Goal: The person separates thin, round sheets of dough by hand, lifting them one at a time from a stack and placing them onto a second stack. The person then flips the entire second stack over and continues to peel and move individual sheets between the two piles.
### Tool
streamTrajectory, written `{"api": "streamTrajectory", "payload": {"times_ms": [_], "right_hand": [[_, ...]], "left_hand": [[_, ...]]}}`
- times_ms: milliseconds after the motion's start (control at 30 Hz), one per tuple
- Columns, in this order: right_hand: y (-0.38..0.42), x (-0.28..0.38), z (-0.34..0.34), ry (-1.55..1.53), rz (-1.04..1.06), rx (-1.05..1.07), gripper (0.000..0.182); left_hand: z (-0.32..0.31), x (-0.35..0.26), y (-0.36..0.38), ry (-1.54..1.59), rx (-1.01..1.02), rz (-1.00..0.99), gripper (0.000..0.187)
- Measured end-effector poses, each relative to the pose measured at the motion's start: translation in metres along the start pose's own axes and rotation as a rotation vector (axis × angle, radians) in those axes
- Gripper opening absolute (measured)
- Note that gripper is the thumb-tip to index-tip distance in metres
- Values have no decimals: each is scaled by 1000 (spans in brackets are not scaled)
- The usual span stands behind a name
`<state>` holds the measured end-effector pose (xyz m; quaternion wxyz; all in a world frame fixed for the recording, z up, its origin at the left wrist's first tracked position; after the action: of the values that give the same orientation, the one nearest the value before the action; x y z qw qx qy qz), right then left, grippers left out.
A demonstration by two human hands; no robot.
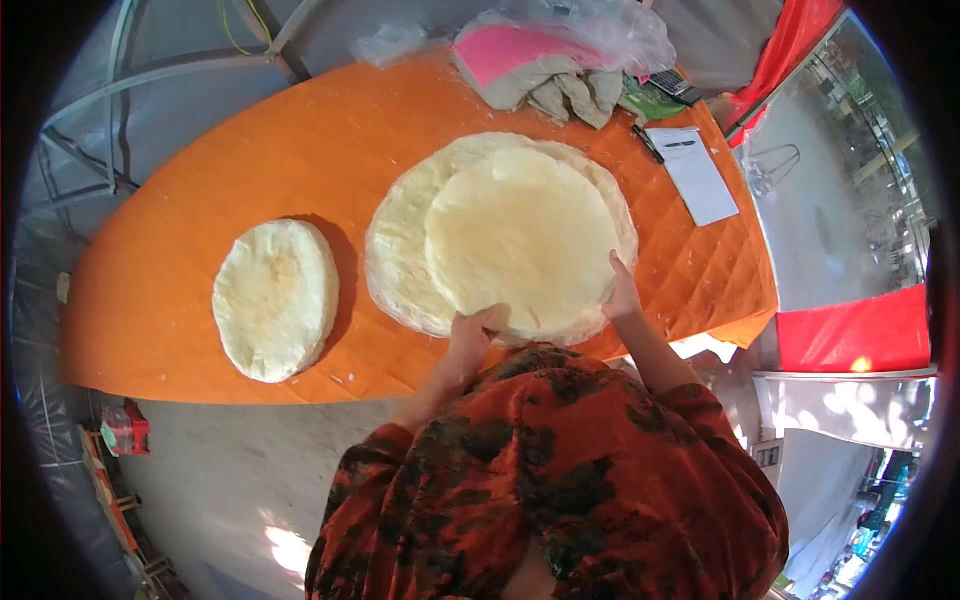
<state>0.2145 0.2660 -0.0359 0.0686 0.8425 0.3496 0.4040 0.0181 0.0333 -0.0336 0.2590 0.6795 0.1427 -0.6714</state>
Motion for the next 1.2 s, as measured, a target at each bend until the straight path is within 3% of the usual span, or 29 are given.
{"api": "streamTrajectory", "payload": {"times_ms": [67,133,233,333,433,533,633,733,767,833,933,967,1067,1133,1200], "right_hand": [[8,5,-13,56,-19,56,48],[6,5,-12,112,1,42,49],[-6,9,-11,138,20,38,48],[-10,13,-14,121,8,11,47],[-10,20,-14,225,40,-31,48],[-25,29,7,451,38,55,47],[-29,31,11,501,51,77,45],[-19,35,-2,249,-35,-55,45],[-19,35,-6,131,-83,-109,45],[-31,30,-3,266,19,-44,46],[-51,20,15,460,137,-124,47],[-56,21,19,522,171,-180,47],[-28,39,-4,584,101,-66,41],[-44,42,15,605,61,33,38],[-44,43,18,595,71,36,40]], "left_hand": [[5,20,-8,628,-230,342,37],[21,-18,-19,791,-383,511,42],[48,12,-52,750,-317,596,40],[47,0,-63,761,-279,570,36],[39,-44,-45,645,-372,559,29],[55,21,-69,692,-234,449,28],[71,11,-93,856,-85,488,30],[70,-30,-90,406,-350,635,40],[67,-20,-98,231,-439,528,45],[59,19,-115,-123,-608,310,54],[53,26,-109,-167,-673,210,62],[53,26,-109,-116,-668,253,61],[56,23,-112,50,-642,333,59],[64,24,-119,172,-612,332,58],[65,-11,-109,328,-522,366,57]]}}
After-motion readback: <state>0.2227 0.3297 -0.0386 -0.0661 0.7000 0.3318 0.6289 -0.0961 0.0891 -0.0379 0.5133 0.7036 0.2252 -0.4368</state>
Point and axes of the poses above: each hand's wrist, its own y-axis away from the middle knuckle, its own z-axis out of the back of the hand, x = y × z, the point moved 4 cm from there along -y, towards the middle knuckle, and after that the axes turned 6 degrees about z, right-handed, at the moved point
